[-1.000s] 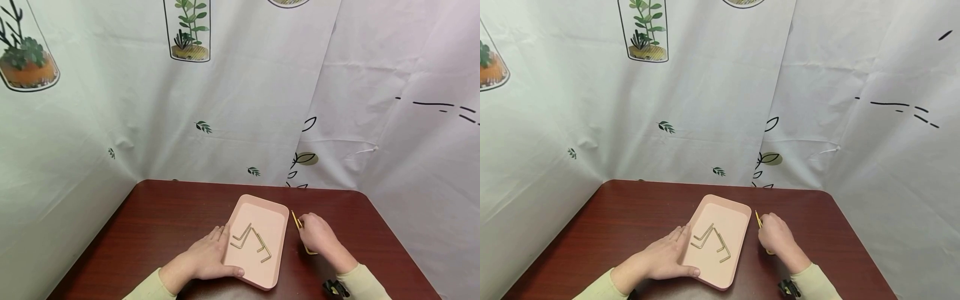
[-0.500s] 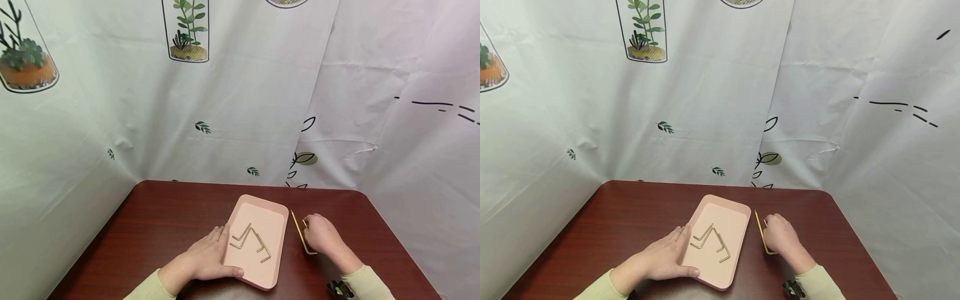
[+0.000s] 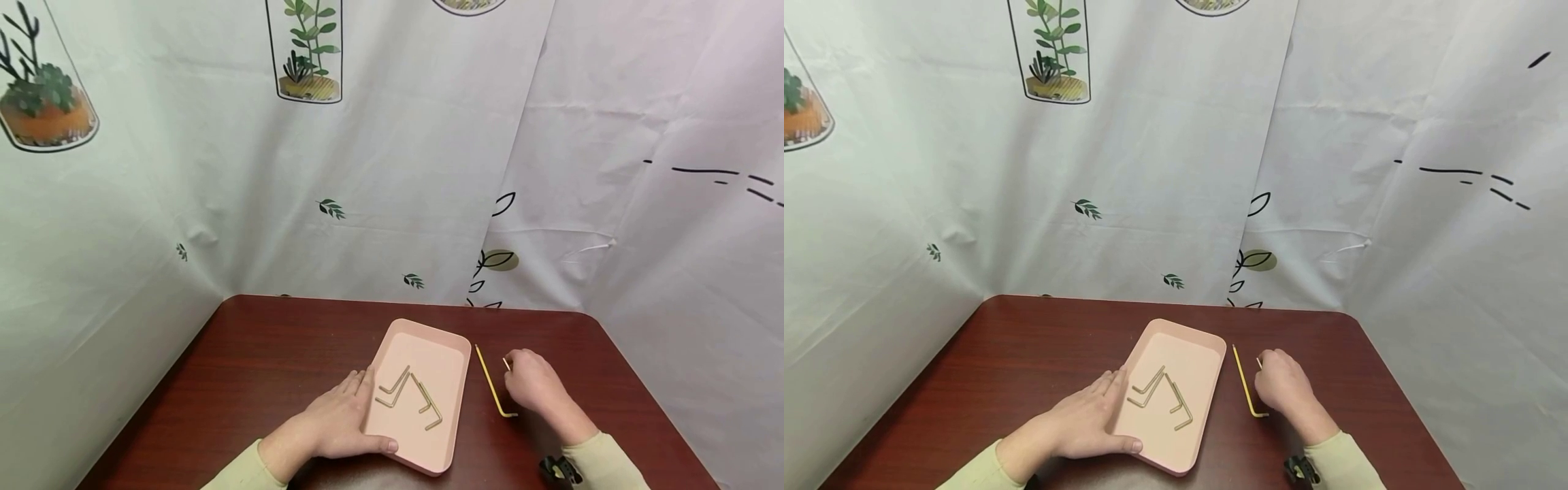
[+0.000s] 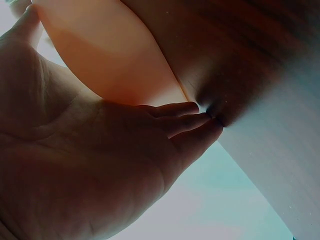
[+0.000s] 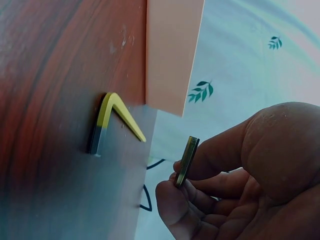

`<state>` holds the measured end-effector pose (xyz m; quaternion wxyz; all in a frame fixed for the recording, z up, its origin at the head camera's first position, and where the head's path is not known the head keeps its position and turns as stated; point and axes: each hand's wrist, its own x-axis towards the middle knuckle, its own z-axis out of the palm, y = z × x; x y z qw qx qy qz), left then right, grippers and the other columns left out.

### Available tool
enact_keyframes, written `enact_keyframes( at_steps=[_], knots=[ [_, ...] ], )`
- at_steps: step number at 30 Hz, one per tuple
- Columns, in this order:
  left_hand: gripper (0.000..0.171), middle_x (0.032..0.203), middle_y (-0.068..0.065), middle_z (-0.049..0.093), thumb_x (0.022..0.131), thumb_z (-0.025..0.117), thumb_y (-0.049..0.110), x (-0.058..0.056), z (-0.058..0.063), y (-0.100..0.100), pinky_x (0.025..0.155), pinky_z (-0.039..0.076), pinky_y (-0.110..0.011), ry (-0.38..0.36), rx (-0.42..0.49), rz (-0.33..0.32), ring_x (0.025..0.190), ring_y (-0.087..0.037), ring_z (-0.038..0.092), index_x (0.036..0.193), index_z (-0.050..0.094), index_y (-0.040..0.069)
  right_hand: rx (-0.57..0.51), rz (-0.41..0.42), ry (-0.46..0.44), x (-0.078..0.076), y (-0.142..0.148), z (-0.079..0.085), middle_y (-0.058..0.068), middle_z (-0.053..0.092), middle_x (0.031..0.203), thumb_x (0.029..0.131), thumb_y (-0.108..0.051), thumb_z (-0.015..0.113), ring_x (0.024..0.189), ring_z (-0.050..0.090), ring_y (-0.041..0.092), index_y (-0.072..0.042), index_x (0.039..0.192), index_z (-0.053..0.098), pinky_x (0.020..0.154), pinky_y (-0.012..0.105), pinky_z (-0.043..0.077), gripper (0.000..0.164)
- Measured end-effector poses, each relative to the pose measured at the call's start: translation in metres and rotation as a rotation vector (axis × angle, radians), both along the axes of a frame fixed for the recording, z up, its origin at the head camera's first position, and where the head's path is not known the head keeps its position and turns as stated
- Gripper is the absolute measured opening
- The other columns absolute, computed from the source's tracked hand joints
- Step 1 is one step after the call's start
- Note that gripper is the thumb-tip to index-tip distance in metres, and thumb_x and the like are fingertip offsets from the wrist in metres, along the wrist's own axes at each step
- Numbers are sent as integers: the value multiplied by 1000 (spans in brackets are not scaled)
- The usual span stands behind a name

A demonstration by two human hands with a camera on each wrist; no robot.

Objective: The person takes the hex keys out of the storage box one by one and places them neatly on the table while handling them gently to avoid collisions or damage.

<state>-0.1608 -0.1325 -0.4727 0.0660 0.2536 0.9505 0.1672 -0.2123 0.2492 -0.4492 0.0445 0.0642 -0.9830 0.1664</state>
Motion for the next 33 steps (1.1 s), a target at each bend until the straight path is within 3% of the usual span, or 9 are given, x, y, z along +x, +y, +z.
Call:
enact_keyframes(
  at_steps=[15,23,33],
  knots=[
    [143,171,-34,38,84,68,93,0,-1,0,125,40,-61,-1,-16,4,161,-47,38,171,23,-12,-6,-11,-22,-4,10,-1,14,74,96,94,0,69,88,71,34,8,111,73,80,57,60,19],
    [142,171,-34,38,84,68,92,0,-1,1,125,40,-62,-4,-15,5,161,-48,38,171,23,-12,-6,-21,-18,-4,12,0,16,76,99,95,-1,69,91,73,37,8,113,74,82,59,60,21],
    [141,171,-34,38,85,69,91,-1,-1,0,125,40,-62,0,-14,2,161,-48,38,171,24,-12,-35,-41,-19,-5,10,0,12,74,96,96,-2,70,84,69,28,7,115,73,77,53,59,21]
  ],
)
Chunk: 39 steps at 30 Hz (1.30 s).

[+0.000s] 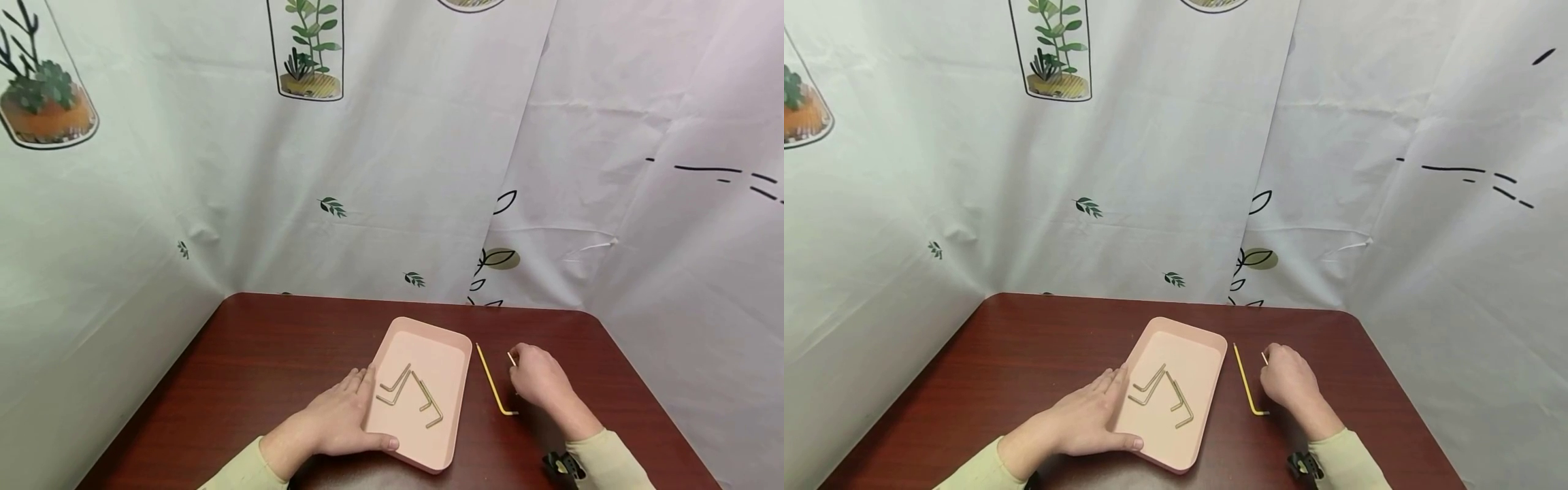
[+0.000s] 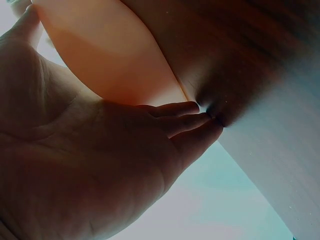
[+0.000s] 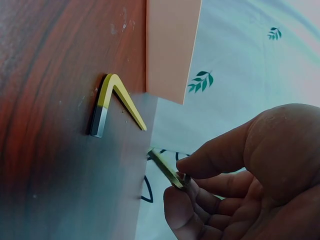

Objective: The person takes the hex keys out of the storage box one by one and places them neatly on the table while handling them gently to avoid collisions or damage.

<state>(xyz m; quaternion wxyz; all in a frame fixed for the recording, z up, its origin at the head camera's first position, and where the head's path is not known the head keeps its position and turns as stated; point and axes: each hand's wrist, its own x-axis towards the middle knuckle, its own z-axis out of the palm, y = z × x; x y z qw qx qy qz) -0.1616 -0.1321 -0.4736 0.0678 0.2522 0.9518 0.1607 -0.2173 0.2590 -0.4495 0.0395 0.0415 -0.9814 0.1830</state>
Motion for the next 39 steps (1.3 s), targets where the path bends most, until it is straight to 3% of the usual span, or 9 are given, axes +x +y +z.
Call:
enact_keyframes(
  at_steps=[9,16,29,39],
  knots=[
    [143,171,-33,39,84,68,92,-1,0,0,125,40,-62,0,0,2,161,-48,38,171,23,-12,0,-5,22,0,0,-1,12,75,98,93,-2,71,89,72,33,4,111,74,81,57,60,19],
    [143,170,-34,40,85,67,93,-1,-1,-1,126,40,-61,6,2,-6,160,-48,39,171,22,-12,-6,-4,40,0,0,-5,8,72,91,88,0,68,83,68,30,1,106,75,78,56,58,19],
    [142,170,-34,40,85,69,92,1,0,-1,125,40,-62,-1,13,0,160,-49,38,171,23,-12,-13,3,16,-2,0,-11,9,72,92,95,-3,74,81,67,26,1,107,74,79,53,60,12],
    [141,170,-34,40,85,69,90,0,0,-1,125,41,-62,7,11,-6,160,-49,39,170,24,-12,7,1,23,-3,-2,-16,8,73,92,94,-5,78,85,70,29,-1,103,74,81,55,60,10]
  ],
)
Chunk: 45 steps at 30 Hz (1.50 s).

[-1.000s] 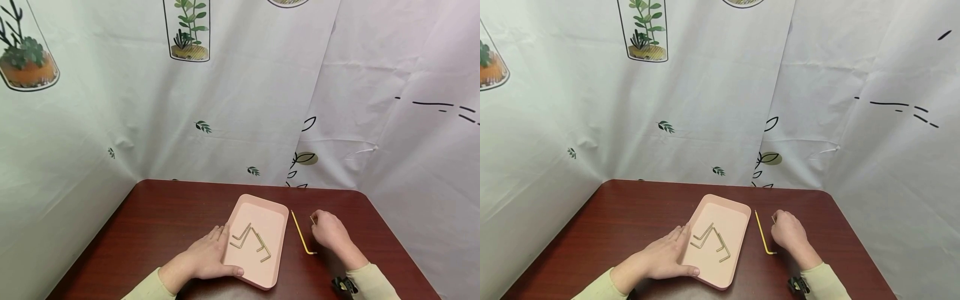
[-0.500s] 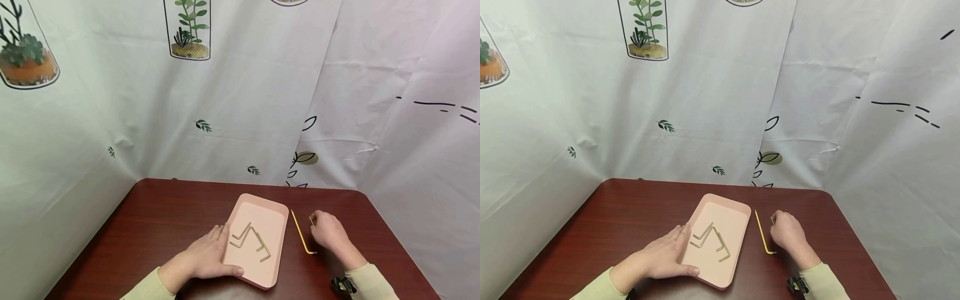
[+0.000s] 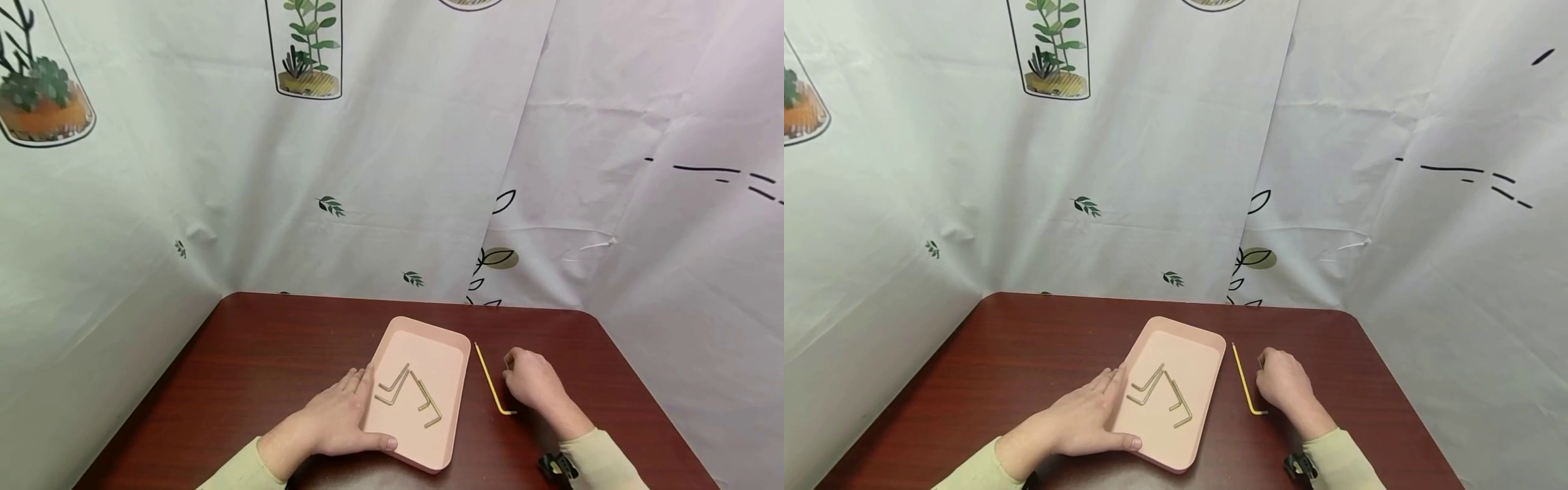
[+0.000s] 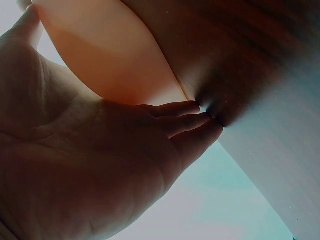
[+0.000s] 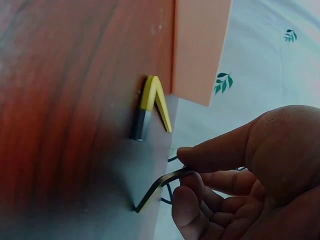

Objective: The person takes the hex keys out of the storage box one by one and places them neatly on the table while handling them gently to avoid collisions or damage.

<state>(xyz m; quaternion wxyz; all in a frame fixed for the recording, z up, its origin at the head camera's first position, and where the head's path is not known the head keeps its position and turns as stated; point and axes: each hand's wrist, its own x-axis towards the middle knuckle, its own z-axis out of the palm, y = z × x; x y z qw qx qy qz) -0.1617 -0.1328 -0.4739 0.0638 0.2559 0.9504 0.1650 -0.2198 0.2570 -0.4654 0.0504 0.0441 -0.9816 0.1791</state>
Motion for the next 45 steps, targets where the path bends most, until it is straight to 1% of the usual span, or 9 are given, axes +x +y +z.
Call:
enact_keyframes(
  at_steps=[5,9,18,22,26,32,40,45],
  knots=[
    [140,169,-34,40,85,69,90,0,0,0,125,40,-62,-2,-5,0,160,-49,38,170,24,-13,1,-1,-7,0,-2,-5,5,69,86,95,-5,78,77,64,23,-4,97,71,75,49,57,7],
    [141,169,-34,40,85,68,91,0,1,0,125,41,-62,-5,-7,2,160,-49,38,170,25,-12,6,-6,-21,0,-4,-9,4,66,83,95,-6,78,74,60,21,-6,94,69,72,45,54,10],
    [141,169,-33,41,85,69,91,1,0,0,124,41,-62,0,-2,2,160,-48,40,171,24,-12,14,7,-14,-1,-5,-13,4,68,84,93,-6,81,77,63,22,-6,95,71,74,48,57,11],
    [141,169,-34,40,85,69,91,1,0,0,125,40,-62,-4,-2,3,160,-49,39,170,24,-12,17,13,-11,-2,-4,-15,4,68,82,92,-5,82,76,63,22,-6,93,70,73,47,57,12],
    [141,169,-34,41,85,69,91,1,-1,0,125,41,-62,-4,-3,3,160,-49,39,170,24,-12,20,17,-7,-2,-5,-16,4,67,81,92,-4,82,75,62,22,-6,91,70,73,46,57,12],
    [141,169,-34,41,85,68,91,1,-1,0,124,41,-62,-3,-9,6,160,-49,39,171,23,-12,23,29,-7,-1,-5,-15,5,69,84,92,-4,81,76,64,22,-4,93,71,75,48,58,10],
    [143,170,-35,39,85,68,92,-1,-1,0,125,40,-61,-8,-15,7,160,-49,38,171,22,-12,29,41,-13,-1,-6,-14,6,70,84,91,-2,77,77,65,24,-4,93,72,75,48,58,6],
    [143,170,-34,39,85,68,92,-1,-1,0,125,40,-61,-12,-14,11,161,-48,37,172,22,-11,25,49,-30,-2,-8,-13,9,73,89,91,-1,75,79,66,25,-1,96,75,75,48,59,5]
  ],
)
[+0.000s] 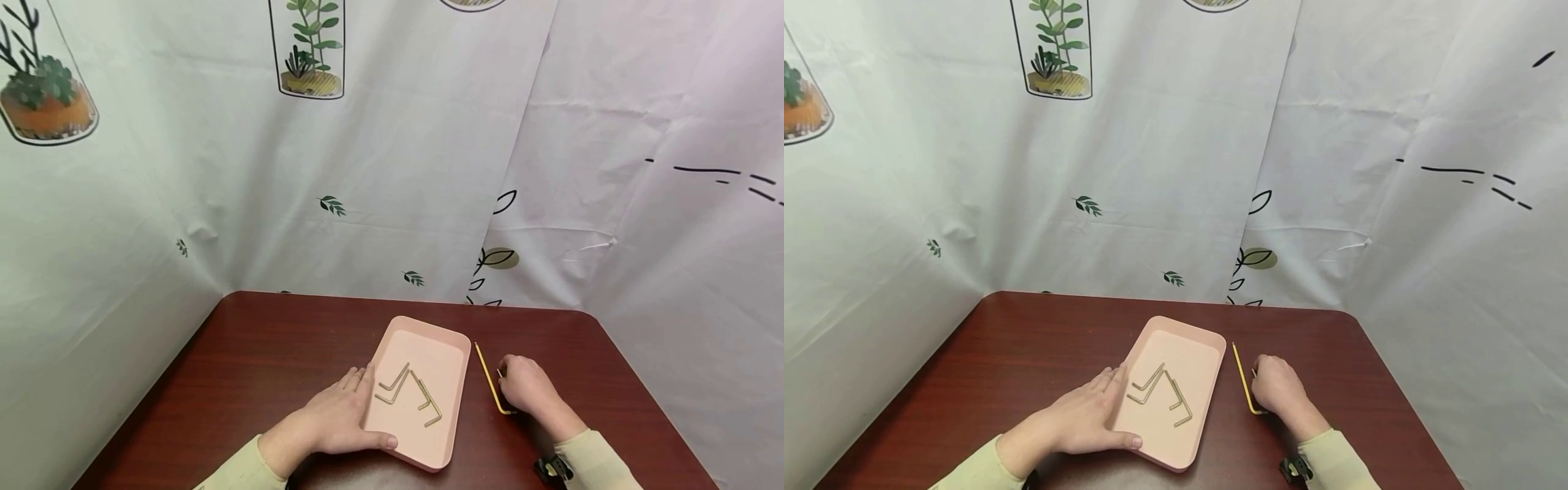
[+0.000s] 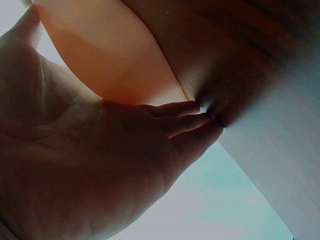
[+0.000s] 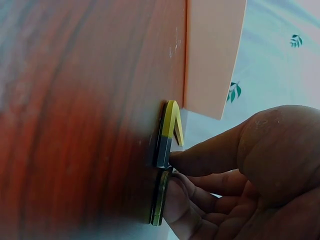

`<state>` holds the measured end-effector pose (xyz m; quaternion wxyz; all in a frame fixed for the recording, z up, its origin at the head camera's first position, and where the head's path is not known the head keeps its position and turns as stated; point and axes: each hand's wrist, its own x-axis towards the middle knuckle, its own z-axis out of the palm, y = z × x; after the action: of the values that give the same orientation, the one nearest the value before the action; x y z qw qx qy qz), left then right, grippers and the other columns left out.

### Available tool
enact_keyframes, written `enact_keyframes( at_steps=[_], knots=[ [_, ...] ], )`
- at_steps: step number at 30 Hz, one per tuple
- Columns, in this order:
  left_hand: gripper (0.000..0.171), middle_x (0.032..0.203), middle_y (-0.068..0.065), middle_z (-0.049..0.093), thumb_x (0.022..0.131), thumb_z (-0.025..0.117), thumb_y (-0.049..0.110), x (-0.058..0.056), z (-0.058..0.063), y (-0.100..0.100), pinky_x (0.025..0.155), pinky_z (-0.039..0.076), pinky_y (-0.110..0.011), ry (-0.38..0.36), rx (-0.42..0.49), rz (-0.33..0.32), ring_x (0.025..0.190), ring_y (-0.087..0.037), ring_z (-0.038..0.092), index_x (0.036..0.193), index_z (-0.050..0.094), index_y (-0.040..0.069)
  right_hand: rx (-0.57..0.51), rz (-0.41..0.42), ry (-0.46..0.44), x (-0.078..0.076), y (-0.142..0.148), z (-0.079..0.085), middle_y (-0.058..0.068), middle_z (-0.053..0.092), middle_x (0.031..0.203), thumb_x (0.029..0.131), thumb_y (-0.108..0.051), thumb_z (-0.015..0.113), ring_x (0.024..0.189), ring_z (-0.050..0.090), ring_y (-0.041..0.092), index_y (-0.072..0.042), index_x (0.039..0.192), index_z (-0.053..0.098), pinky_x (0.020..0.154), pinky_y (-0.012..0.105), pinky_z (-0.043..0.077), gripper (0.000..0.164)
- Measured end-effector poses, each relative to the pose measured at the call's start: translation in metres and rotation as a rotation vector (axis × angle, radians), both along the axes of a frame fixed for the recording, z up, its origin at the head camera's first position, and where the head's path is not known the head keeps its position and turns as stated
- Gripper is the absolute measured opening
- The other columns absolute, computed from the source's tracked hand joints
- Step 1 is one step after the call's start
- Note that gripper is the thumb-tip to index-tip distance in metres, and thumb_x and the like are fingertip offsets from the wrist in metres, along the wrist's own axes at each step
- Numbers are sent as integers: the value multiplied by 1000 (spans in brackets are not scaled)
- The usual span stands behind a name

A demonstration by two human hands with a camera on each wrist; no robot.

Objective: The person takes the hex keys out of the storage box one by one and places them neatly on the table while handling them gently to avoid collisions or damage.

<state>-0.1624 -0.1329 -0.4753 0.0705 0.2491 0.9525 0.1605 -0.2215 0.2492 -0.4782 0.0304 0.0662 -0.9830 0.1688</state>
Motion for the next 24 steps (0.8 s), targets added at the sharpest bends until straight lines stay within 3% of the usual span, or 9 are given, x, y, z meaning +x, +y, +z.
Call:
enact_keyframes(
  at_steps=[24],
  knots=[
    [142,170,-33,40,85,69,92,1,1,0,124,41,-62,8,7,-6,160,-49,39,171,23,-11,-2,0,-7,0,-4,-1,13,77,98,92,-1,72,91,73,30,2,103,78,84,53,61,13]
  ],
)
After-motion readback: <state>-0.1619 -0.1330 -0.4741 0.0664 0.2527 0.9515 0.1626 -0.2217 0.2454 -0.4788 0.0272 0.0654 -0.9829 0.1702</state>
